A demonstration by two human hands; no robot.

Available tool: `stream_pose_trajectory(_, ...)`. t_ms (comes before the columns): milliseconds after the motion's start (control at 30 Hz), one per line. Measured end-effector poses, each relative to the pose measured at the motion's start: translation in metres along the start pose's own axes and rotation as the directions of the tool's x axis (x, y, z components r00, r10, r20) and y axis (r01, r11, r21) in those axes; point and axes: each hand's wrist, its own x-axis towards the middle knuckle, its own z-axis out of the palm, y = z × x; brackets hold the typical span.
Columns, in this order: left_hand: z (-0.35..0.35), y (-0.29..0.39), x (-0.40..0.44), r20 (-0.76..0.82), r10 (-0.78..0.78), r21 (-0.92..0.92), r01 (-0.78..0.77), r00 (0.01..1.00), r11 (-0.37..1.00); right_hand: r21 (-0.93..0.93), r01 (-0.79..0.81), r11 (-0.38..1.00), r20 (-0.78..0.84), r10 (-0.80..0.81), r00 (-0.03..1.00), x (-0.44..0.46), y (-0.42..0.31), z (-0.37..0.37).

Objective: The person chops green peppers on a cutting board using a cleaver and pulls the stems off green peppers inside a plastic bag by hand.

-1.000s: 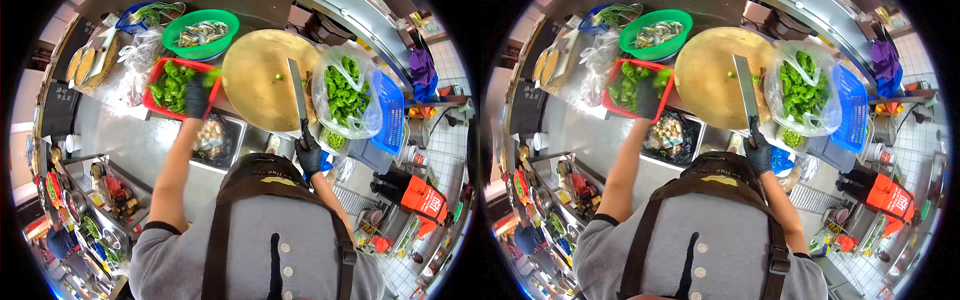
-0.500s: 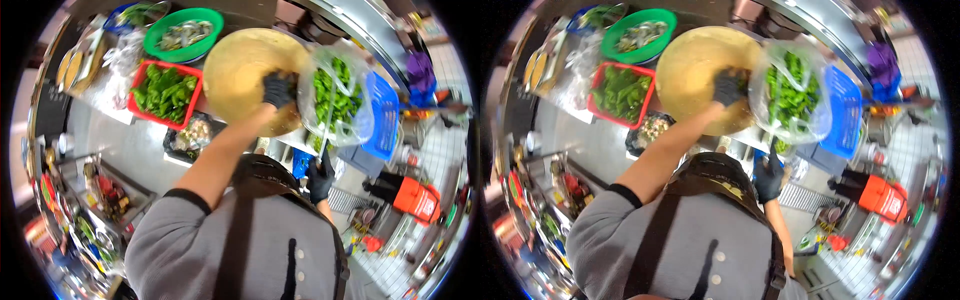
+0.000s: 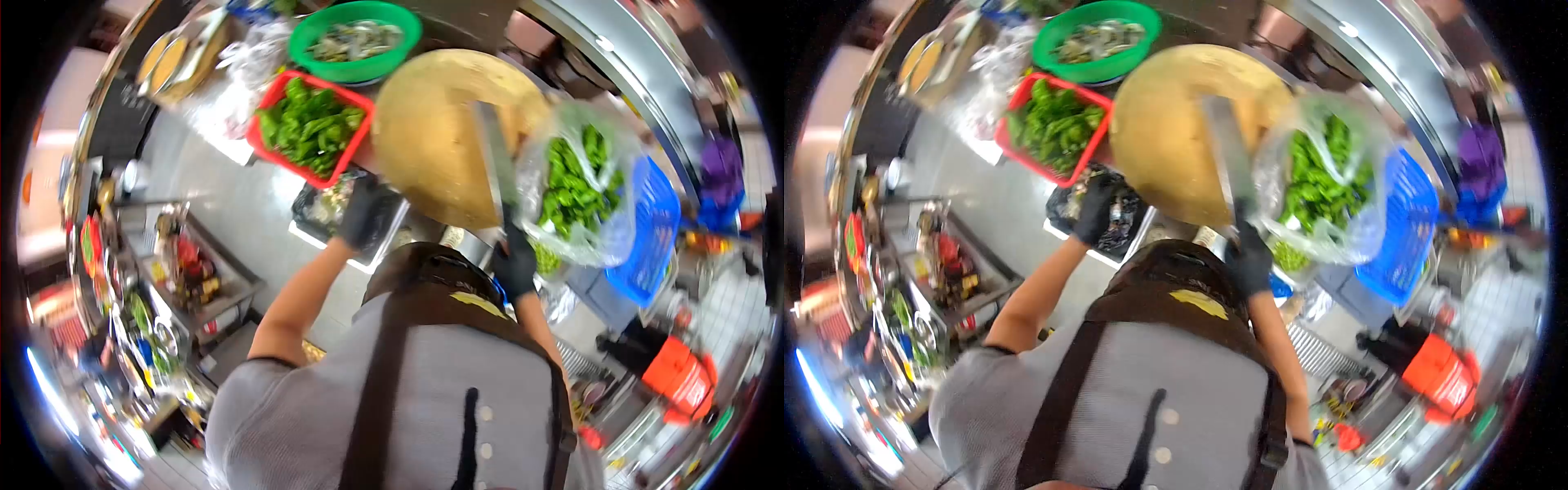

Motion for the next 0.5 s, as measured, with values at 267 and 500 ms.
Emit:
stream_pose_trajectory(267, -0.035, -0.042, -0.004, -0.349, -0.009, 0.384, 0.152, 0.937, 0.911, -0.214, 0.092, 0.972, 0.063, -0.081, 0.995, 0.082, -0.003, 0.079)
stream_pose_trajectory(500, 0.029, 0.129, 0.130, -0.038, 0.193, -0.331, -0.195, 0.980, 0.923, -0.128, -0.169, 0.977, -0.322, 0.120, 0.939, 0.064, 0.064, -0.089)
